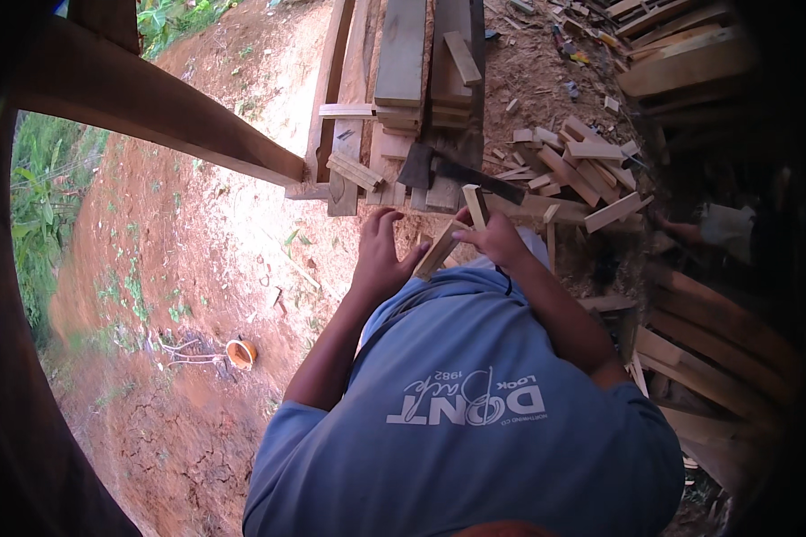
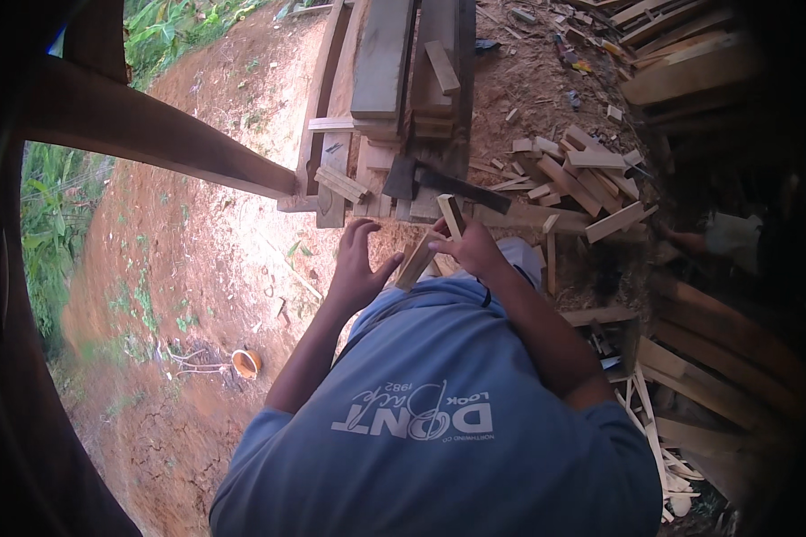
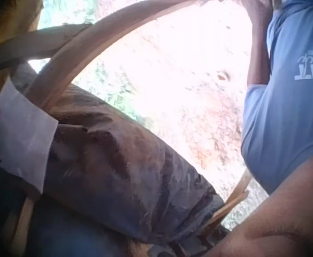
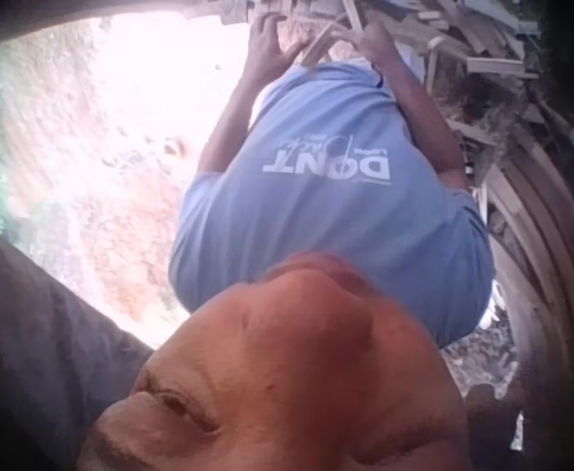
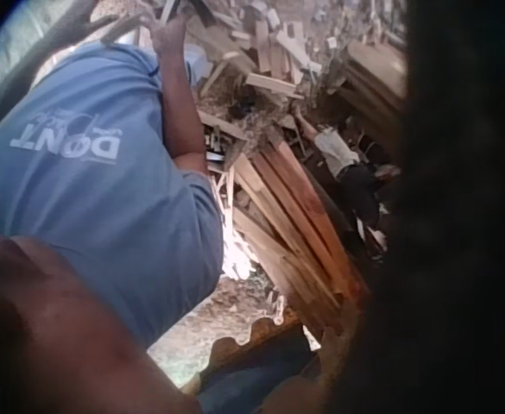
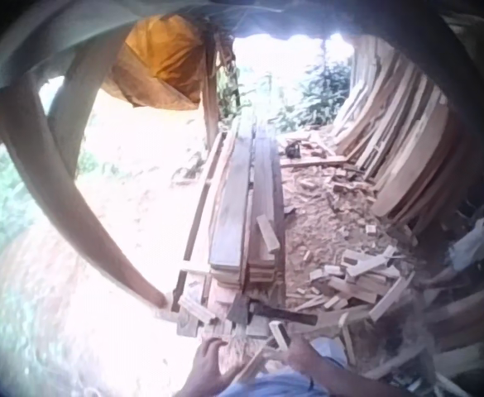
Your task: The person uses a hand axe to split small pieces of wood on a wooden workbench. They repeatedly pick up wood pieces, position them, and strike them to create smaller fragments, which accumulate on the bench and the ground.
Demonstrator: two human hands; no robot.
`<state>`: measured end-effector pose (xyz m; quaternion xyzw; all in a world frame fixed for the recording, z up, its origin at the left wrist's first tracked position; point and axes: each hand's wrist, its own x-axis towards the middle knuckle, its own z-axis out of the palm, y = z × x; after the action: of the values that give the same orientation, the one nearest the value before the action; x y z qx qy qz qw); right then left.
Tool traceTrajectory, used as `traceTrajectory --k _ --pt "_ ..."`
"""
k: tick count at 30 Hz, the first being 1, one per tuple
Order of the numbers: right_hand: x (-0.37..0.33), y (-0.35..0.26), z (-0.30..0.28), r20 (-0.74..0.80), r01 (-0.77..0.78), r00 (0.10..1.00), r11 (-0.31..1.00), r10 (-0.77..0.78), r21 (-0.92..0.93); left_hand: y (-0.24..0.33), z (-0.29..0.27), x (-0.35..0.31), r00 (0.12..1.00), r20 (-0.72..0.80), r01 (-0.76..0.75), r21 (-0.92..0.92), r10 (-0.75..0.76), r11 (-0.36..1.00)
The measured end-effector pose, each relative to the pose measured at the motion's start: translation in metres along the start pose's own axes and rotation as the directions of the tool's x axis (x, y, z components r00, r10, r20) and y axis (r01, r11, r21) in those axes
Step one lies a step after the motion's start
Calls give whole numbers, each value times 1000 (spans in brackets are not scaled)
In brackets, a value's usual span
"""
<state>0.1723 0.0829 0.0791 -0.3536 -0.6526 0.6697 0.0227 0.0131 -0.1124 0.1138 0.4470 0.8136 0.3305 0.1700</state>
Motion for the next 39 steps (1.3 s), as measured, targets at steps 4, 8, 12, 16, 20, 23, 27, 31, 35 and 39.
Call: traceTrajectory --k 4,8,12,16,20,23,27,31,35,39 --pt "18 -6 8 118 -160 980 987 161 -16 -31 62 10 837 540 455 -594 -90 664" --pt "47 10 3 64 77 996 953 -61 -291 -24 58 13 777 578 602 -569 -248 560" --pt "83 8 13 150 381 918 708 -368 -595 -39 54 -7 788 508 604 -534 -347 591" --pt "138 -30 60 283 380 924 530 -258 -758 -41 40 -29 750 445 661 -488 -489 570" --pt "203 -43 95 442 534 802 151 -402 -832 -52 45 -60 739 367 655 -590 -566 473" --pt "230 -46 115 423 497 818 107 -390 -861 -46 39 -74 715 318 633 -671 -622 385" --pt "249 -40 134 345 428 847 134 -406 -894 -54 41 -85 706 284 603 -722 -649 340" --pt "233 -61 153 341 386 908 172 -242 -906 -57 40 -92 711 235 566 -751 -663 341" --pt "215 -64 167 322 355 934 314 -153 -881 -50 32 -87 704 217 540 -782 -676 312" --pt "216 -38 184 339 406 902 257 -266 -877 -52 36 -90 697 228 536 -795 -680 284"
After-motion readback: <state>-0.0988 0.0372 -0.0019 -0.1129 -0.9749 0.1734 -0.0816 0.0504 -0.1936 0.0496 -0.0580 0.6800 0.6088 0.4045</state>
